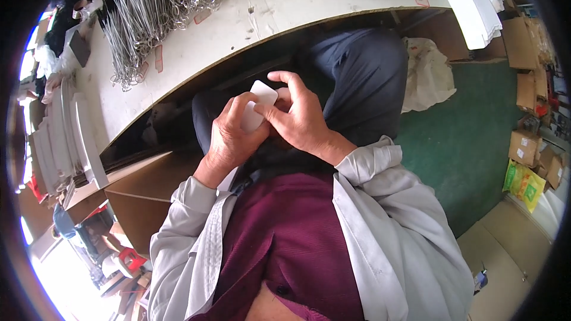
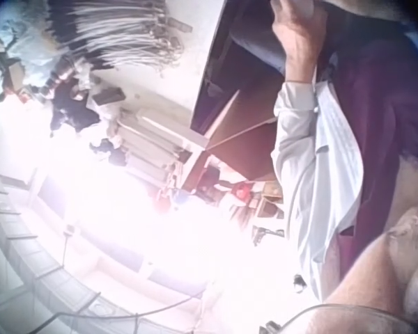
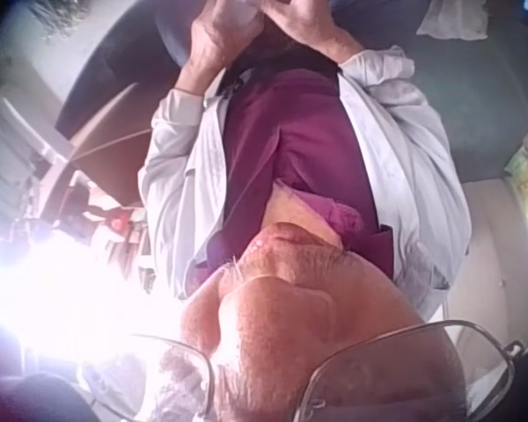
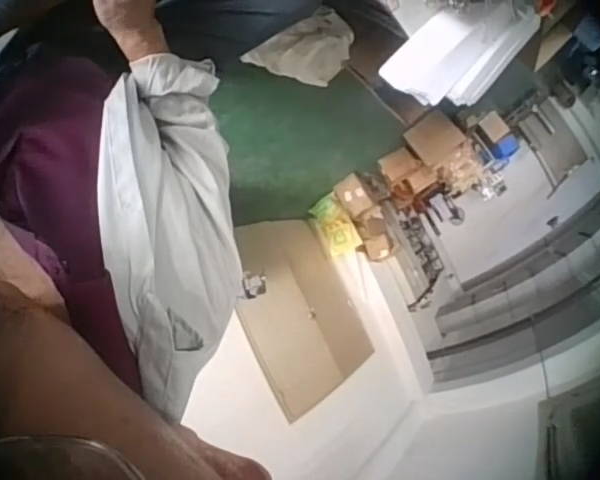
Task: The recorder is assembling small metal wires with plastic components and placing them into cardboard boxes.
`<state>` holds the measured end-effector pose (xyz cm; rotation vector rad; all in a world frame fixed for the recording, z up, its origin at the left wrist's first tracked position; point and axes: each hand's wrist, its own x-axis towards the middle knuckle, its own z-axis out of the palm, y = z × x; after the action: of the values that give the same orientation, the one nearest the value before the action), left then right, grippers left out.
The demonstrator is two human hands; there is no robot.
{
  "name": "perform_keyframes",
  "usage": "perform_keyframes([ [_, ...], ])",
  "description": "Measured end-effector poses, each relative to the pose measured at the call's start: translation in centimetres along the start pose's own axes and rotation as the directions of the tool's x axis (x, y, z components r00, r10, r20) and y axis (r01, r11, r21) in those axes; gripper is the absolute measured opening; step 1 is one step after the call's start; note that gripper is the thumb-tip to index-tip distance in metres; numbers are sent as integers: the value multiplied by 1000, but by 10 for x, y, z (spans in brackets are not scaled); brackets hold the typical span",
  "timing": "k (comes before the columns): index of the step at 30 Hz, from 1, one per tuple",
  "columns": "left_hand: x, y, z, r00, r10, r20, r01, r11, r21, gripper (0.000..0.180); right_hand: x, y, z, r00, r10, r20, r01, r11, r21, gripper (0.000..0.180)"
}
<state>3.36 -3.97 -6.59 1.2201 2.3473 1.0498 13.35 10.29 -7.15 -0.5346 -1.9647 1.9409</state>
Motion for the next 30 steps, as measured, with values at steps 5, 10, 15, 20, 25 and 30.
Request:
perform_keyframes([
  [5,-8,-3,7,996,-82,30,84,994,-75,55,1,5,-1,903,-421,87,408,774,-485,26],
  [10,-12,-1,9,989,-147,-36,143,986,-85,73,0,0,-1,969,244,34,-246,966,83,32],
  [15,-14,-3,12,982,-161,-94,160,987,-20,66,2,7,15,992,-123,1,121,981,-153,18],
  [20,-18,-2,16,978,-148,-147,148,989,-11,61,2,6,9,999,45,21,-42,992,-122,14],
  [25,-24,-5,22,964,-193,-185,195,981,-4,59,2,10,13,981,176,87,-182,981,67,13],
  [30,-24,-4,22,971,-126,-201,128,992,-5,57,0,20,19,997,73,-6,-73,997,11,14],
])
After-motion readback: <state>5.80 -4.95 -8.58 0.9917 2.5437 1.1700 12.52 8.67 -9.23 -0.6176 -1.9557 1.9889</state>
